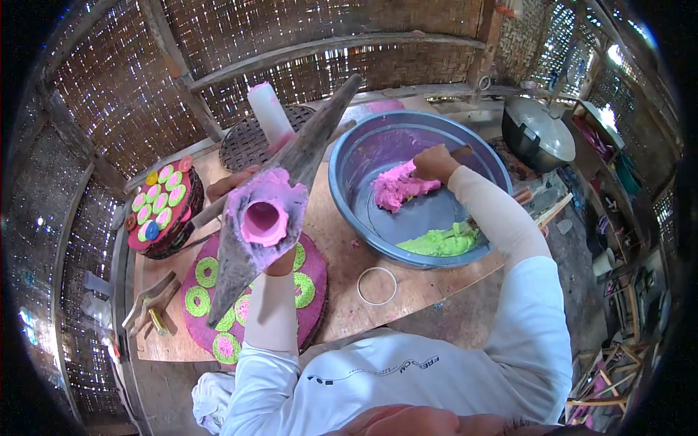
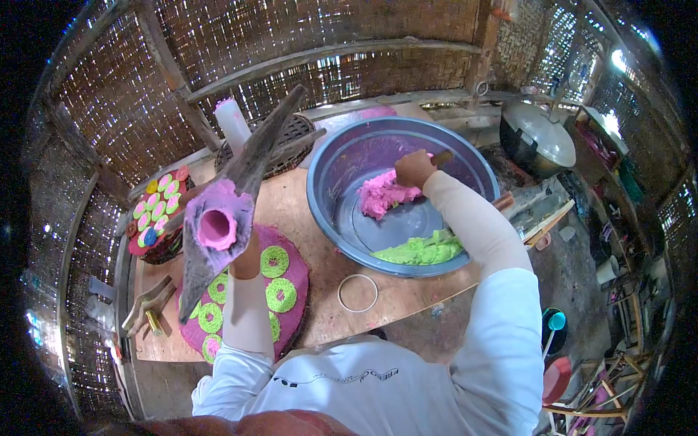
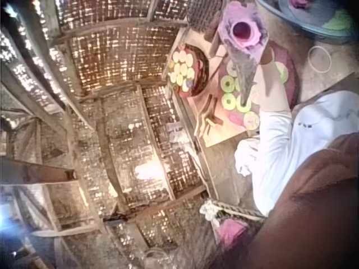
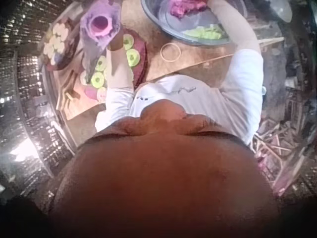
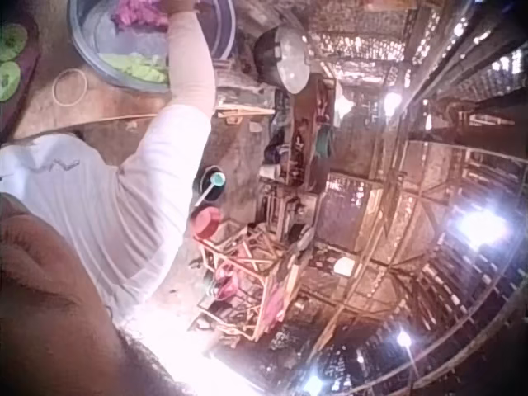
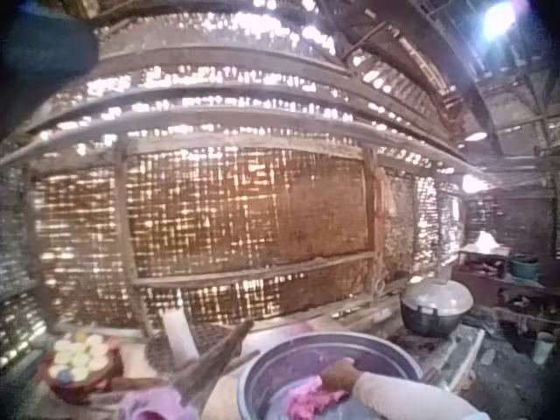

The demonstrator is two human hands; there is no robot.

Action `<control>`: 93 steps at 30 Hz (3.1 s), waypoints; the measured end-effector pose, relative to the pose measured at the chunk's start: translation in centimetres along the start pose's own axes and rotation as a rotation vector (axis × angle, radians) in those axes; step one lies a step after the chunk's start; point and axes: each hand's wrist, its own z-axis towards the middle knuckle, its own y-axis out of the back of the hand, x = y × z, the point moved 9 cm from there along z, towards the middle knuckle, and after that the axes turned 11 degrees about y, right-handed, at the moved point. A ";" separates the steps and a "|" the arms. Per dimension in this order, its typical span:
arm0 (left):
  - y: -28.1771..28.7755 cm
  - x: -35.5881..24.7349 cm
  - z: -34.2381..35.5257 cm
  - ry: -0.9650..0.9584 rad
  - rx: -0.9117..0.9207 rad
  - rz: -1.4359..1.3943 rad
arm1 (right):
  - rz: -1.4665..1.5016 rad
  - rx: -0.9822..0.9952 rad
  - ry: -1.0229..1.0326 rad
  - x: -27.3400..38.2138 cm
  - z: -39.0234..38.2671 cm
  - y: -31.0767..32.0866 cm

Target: The person uses a wooden mold and a metal ring to shape green and pink dough into circular cakes on a pink mat. They scoop dough from a blue basin, press it into the mold, and then release the formed cakes onto the mat. The process is repeated multiple times, alternating between green and pink dough.

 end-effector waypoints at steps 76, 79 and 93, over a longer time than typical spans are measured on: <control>3.5 3.2 0.6 0.190 -0.061 0.791 | 0.468 -0.469 0.071 9.5 -19.6 23.7; 2.1 2.8 0.7 0.173 0.037 0.976 | 0.300 -0.616 0.152 11.8 -20.1 26.3; 1.9 -3.6 -0.6 -0.188 0.025 1.569 | -0.046 -0.863 0.184 24.4 -18.9 24.9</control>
